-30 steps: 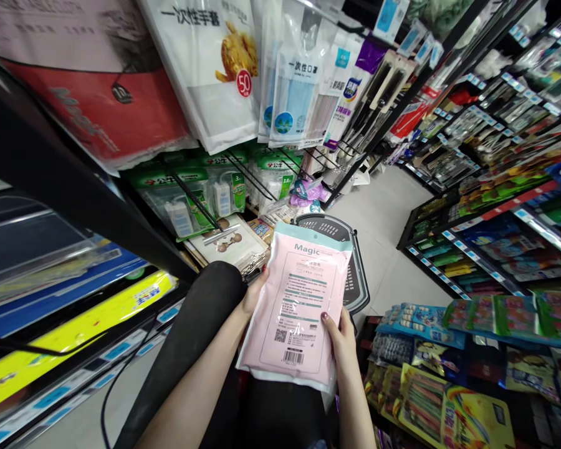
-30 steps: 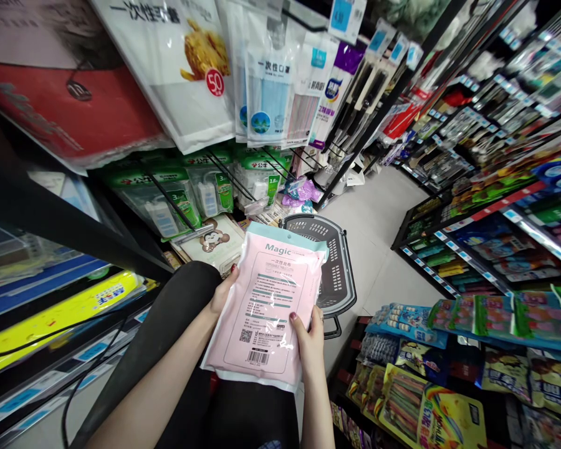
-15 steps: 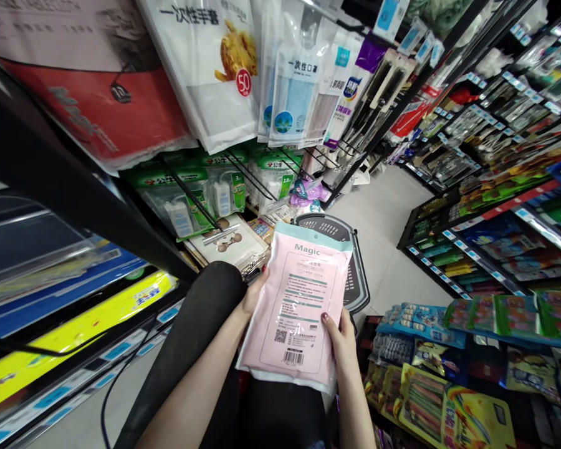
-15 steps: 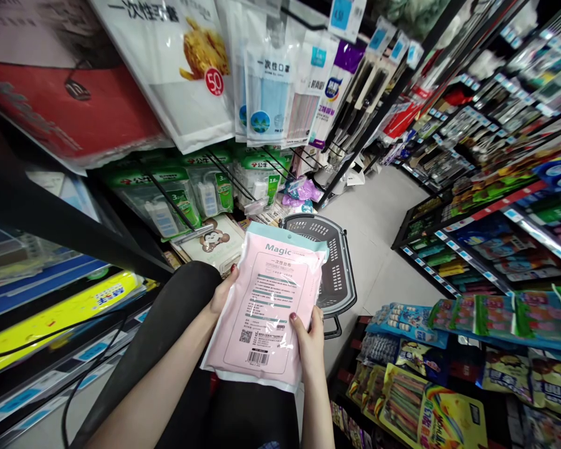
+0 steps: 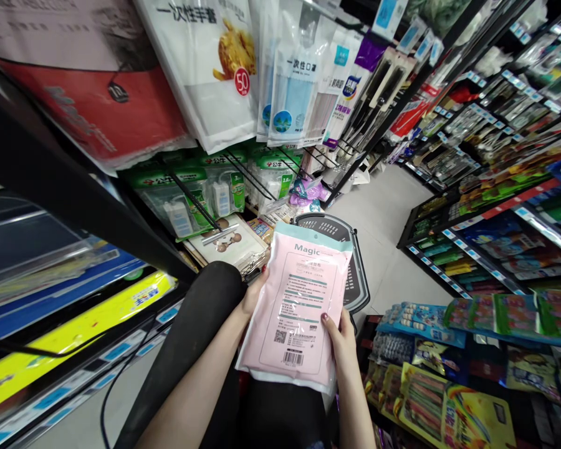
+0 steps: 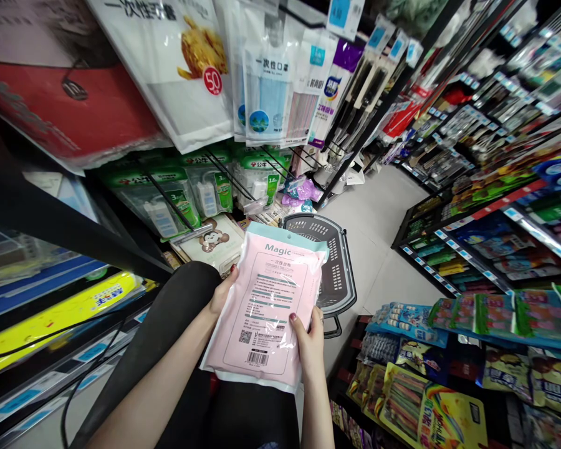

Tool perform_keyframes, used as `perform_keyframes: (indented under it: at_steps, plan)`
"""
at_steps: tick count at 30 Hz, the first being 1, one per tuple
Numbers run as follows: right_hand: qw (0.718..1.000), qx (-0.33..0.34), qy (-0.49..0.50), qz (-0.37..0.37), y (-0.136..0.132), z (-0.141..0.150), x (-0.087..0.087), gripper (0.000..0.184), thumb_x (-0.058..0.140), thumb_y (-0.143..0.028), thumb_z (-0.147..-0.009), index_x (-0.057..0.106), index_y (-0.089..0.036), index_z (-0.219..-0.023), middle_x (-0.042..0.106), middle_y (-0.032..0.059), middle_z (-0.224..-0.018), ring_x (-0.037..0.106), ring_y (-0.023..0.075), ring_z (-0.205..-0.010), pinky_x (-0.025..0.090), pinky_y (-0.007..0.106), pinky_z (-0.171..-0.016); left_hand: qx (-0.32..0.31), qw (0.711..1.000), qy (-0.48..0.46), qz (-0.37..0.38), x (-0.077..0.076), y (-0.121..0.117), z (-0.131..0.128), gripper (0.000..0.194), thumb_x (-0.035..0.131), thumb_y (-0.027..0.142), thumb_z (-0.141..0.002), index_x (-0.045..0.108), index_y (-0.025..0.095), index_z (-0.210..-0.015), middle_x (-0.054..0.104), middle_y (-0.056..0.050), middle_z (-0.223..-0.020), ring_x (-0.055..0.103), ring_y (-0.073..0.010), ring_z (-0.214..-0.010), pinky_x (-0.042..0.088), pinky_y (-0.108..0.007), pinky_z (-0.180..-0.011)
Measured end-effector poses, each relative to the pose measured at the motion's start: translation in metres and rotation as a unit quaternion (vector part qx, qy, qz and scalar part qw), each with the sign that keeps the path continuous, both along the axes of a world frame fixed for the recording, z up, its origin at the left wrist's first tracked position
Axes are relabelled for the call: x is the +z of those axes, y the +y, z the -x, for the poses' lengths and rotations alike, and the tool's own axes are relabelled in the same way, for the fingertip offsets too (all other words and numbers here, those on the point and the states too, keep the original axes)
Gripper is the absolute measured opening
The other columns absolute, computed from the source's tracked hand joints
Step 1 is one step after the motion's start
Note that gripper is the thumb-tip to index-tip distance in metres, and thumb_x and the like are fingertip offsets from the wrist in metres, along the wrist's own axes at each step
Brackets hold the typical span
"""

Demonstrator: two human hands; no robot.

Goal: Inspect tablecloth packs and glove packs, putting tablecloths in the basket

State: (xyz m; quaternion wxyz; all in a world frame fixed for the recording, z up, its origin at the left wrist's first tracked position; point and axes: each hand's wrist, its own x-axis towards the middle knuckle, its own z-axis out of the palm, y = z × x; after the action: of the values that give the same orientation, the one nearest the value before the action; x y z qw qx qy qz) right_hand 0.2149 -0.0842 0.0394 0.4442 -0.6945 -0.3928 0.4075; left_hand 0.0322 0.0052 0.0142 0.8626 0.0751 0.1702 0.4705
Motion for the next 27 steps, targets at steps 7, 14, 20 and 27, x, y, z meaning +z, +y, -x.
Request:
perform_keyframes:
  at_steps: [7,14,20,27]
  plan:
    - [1.0,-0.006,0.01,-0.01,-0.0001,0.0006,0.0005,0.037,0.06,-0.038,-0.069,0.056,-0.021,-0.102,0.058,0.0059,-0.103,0.051,0.0241,-0.101,0.039,0.038,-0.088,0.019,1.0,0.018,0.011,0.0012,-0.0004,0.0001,0.05,0.046,0.036,-0.081,0.042,0.014,-0.126,0.059,-0.008,-0.115,0.039,-0.0278,-0.119,0.022,-0.039,-0.104]
    - [1.0,-0.006,0.012,-0.011,-0.0006,0.0012,0.0013,0.039,0.059,-0.038,-0.069,0.056,-0.02,-0.103,0.059,0.0061,-0.103,0.051,0.0241,-0.1,0.039,0.039,-0.088,0.006,1.0,0.024,0.018,0.0008,-0.0005,0.0003,0.052,0.048,0.038,-0.079,0.043,0.013,-0.124,0.06,-0.01,-0.113,0.04,-0.0287,-0.118,0.022,-0.039,-0.103]
    - [1.0,-0.007,0.003,-0.018,-0.0006,0.0008,0.0003,0.038,0.059,-0.038,-0.069,0.057,-0.021,-0.103,0.059,0.0059,-0.103,0.051,0.0243,-0.101,0.039,0.038,-0.088,0.005,0.999,0.035,0.013,-0.0032,-0.0002,0.0003,0.054,0.049,0.04,-0.078,0.044,0.014,-0.124,0.058,-0.008,-0.115,0.036,-0.0293,-0.121,0.02,-0.04,-0.105]
    - [1.0,-0.003,0.004,-0.02,-0.0013,0.0006,-0.001,0.043,0.059,-0.038,-0.069,0.054,-0.021,-0.108,0.059,0.0066,-0.103,0.051,0.0246,-0.101,0.04,0.039,-0.087,0.005,0.999,0.045,-0.002,-0.0035,0.0005,-0.0001,0.055,0.049,0.043,-0.077,0.044,0.016,-0.124,0.057,-0.008,-0.117,0.034,-0.0303,-0.122,0.019,-0.041,-0.105]
